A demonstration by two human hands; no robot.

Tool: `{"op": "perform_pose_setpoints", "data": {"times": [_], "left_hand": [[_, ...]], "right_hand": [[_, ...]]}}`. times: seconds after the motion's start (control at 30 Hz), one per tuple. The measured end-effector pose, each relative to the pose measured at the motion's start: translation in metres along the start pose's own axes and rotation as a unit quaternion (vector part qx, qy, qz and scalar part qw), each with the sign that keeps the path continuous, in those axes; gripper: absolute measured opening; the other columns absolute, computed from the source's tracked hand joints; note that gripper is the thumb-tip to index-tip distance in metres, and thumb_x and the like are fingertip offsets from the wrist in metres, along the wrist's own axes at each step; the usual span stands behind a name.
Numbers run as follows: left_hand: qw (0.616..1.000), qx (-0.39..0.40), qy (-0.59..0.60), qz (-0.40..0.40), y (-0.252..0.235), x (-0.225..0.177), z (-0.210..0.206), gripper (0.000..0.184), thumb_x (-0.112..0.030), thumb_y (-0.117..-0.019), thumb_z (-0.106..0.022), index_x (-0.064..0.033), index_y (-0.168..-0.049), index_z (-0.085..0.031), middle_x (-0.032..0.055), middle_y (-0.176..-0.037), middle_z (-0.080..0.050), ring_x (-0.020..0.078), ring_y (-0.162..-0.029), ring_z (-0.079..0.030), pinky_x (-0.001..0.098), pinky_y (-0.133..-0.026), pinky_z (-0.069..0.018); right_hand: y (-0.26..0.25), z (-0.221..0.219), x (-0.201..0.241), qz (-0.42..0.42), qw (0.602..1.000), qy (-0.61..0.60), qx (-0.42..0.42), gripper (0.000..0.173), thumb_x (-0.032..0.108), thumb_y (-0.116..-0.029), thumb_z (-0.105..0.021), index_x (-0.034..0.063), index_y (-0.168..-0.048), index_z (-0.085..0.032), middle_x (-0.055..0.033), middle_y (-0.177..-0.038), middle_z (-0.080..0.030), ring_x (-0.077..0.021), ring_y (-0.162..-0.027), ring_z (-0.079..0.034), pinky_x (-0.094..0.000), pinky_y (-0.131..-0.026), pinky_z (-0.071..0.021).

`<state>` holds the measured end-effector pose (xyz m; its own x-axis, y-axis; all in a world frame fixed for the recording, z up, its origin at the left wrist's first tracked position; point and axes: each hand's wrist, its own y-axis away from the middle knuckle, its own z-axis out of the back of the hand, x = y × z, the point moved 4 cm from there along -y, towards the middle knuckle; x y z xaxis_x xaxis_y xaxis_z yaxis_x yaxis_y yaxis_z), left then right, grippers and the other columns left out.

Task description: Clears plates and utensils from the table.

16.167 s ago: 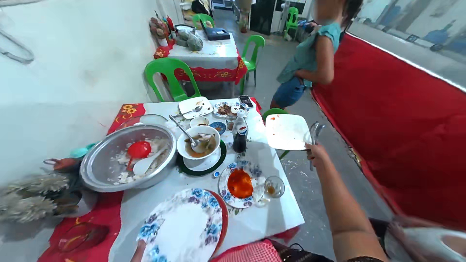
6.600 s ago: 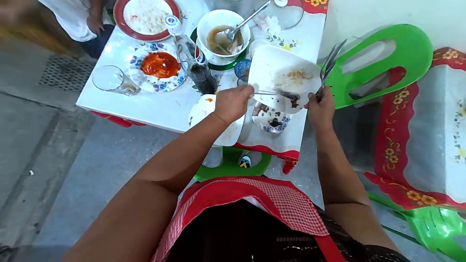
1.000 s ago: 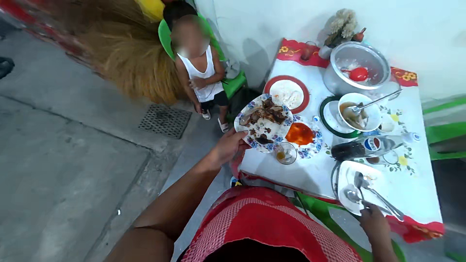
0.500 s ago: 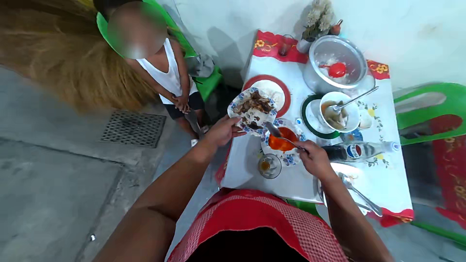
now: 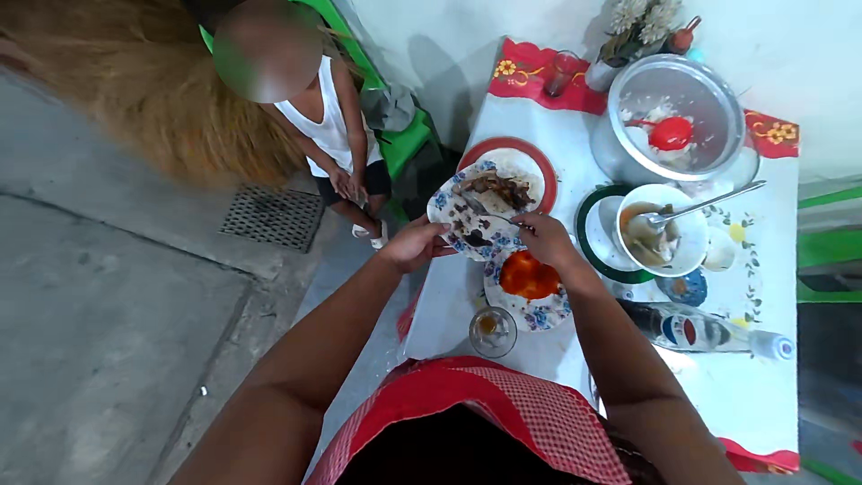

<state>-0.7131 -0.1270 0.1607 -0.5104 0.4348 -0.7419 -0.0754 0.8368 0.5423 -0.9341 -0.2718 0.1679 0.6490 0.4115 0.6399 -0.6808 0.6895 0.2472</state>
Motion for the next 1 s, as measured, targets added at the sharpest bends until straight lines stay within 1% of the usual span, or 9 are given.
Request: {"op": "perform_pose_setpoints", "data": {"times": [0.07,0.3,0.4,0.67,0.77,0.83,0.87,0.93,1.0], "left_hand": [[1.0,-0.003,0.008,0.002,-0.002,0.002,0.002,0.04,-0.014,-0.1077,-0.043,-0.01,-0.147,-0.038,0.0136,-0.118,-0.069,0.0242,-0.101,-0.072,0.0414,-0.09,-0.0607],[1.0,-0.018,0.001,0.008,-0.004,0.004,0.009,0.038,-0.014,-0.1064,-0.044,-0.0105,-0.144,-0.041,0.0122,-0.115,-0.069,0.0216,-0.096,-0.073,0.0382,-0.086,-0.0613],[0.999,-0.032,-0.01,0.006,0.001,0.002,0.01,0.037,-0.014,-0.1062,-0.043,-0.0121,-0.143,-0.043,0.011,-0.113,-0.069,0.02,-0.092,-0.072,0.0364,-0.083,-0.0612],[0.999,-0.029,-0.012,0.012,0.004,0.001,0.019,0.037,-0.015,-0.105,-0.044,-0.0112,-0.142,-0.043,0.0103,-0.11,-0.07,0.019,-0.092,-0.073,0.0351,-0.082,-0.0622],[0.999,-0.035,-0.01,0.004,0.007,0.0,0.016,0.037,-0.017,-0.1067,-0.043,-0.0115,-0.143,-0.042,0.0106,-0.113,-0.069,0.0197,-0.093,-0.073,0.0358,-0.084,-0.0615],[1.0,-0.026,-0.005,-0.001,0.006,0.002,0.017,0.038,-0.018,-0.1068,-0.043,-0.012,-0.145,-0.042,0.0109,-0.115,-0.069,0.0206,-0.095,-0.073,0.037,-0.086,-0.0613],[1.0,-0.019,-0.005,-0.003,0.003,0.003,0.018,0.039,-0.018,-0.1062,-0.044,-0.0118,-0.145,-0.041,0.0107,-0.115,-0.07,0.0207,-0.096,-0.073,0.0375,-0.087,-0.0614],[1.0,-0.019,-0.006,-0.005,0.002,0.004,0.019,0.039,-0.02,-0.1068,-0.043,-0.0108,-0.145,-0.04,0.0107,-0.114,-0.07,0.0205,-0.096,-0.073,0.0379,-0.086,-0.0613],[1.0,-0.014,-0.001,-0.004,0.003,0.004,0.02,0.039,-0.022,-0.108,-0.042,-0.0108,-0.145,-0.041,0.0114,-0.116,-0.07,0.0216,-0.099,-0.073,0.0387,-0.088,-0.0611]], "right_hand": [[-0.006,0.001,-0.007,-0.029,0.999,0.0,0.019,0.032,0.01,-0.1026,-0.053,0.0105,-0.131,-0.069,-0.0185,-0.127,-0.067,-0.0352,-0.115,-0.065,-0.0583,-0.1,-0.0502],[-0.019,0.006,-0.028,-0.085,0.996,0.011,0.026,0.036,0.01,-0.1054,-0.049,0.0092,-0.137,-0.065,-0.0207,-0.133,-0.064,-0.0367,-0.122,-0.062,-0.0563,-0.105,-0.0477],[-0.024,0.009,-0.037,-0.087,0.996,0.012,0.011,0.035,0.011,-0.1056,-0.049,0.0095,-0.136,-0.066,-0.0213,-0.132,-0.065,-0.0372,-0.121,-0.063,-0.0573,-0.104,-0.0479],[-0.034,0.021,-0.049,-0.127,0.991,0.037,-0.022,0.035,0.01,-0.1053,-0.048,0.0089,-0.135,-0.067,-0.0197,-0.14,-0.061,-0.0376,-0.13,-0.058,-0.0577,-0.109,-0.0445],[-0.022,0.022,-0.027,-0.13,0.989,-0.016,-0.062,0.033,0.011,-0.1038,-0.052,0.0083,-0.133,-0.068,-0.0191,-0.132,-0.065,-0.0355,-0.118,-0.064,-0.0561,-0.102,-0.0491],[-0.008,0.019,-0.002,-0.102,0.99,-0.079,-0.056,0.033,0.008,-0.1002,-0.056,0.0084,-0.131,-0.068,-0.018,-0.113,-0.07,-0.031,-0.096,-0.068,-0.0532,-0.087,-0.0541],[-0.002,0.017,0.008,-0.078,0.99,-0.111,-0.042,0.033,0.006,-0.0979,-0.058,0.0083,-0.129,-0.068,-0.0147,-0.1,-0.071,-0.0258,-0.083,-0.067,-0.0483,-0.077,-0.0561],[0.013,0.015,0.024,-0.046,0.986,-0.161,0.0,0.03,0.003,-0.0964,-0.061,0.0079,-0.125,-0.067,-0.0096,-0.088,-0.068,-0.0187,-0.07,-0.063,-0.0408,-0.067,-0.0554],[0.036,0.016,0.031,-0.044,0.984,-0.169,0.026,0.025,0.005,-0.0976,-0.061,0.0109,-0.121,-0.069,-0.0101,-0.082,-0.066,-0.0204,-0.062,-0.059,-0.04,-0.058,-0.0522]]}}
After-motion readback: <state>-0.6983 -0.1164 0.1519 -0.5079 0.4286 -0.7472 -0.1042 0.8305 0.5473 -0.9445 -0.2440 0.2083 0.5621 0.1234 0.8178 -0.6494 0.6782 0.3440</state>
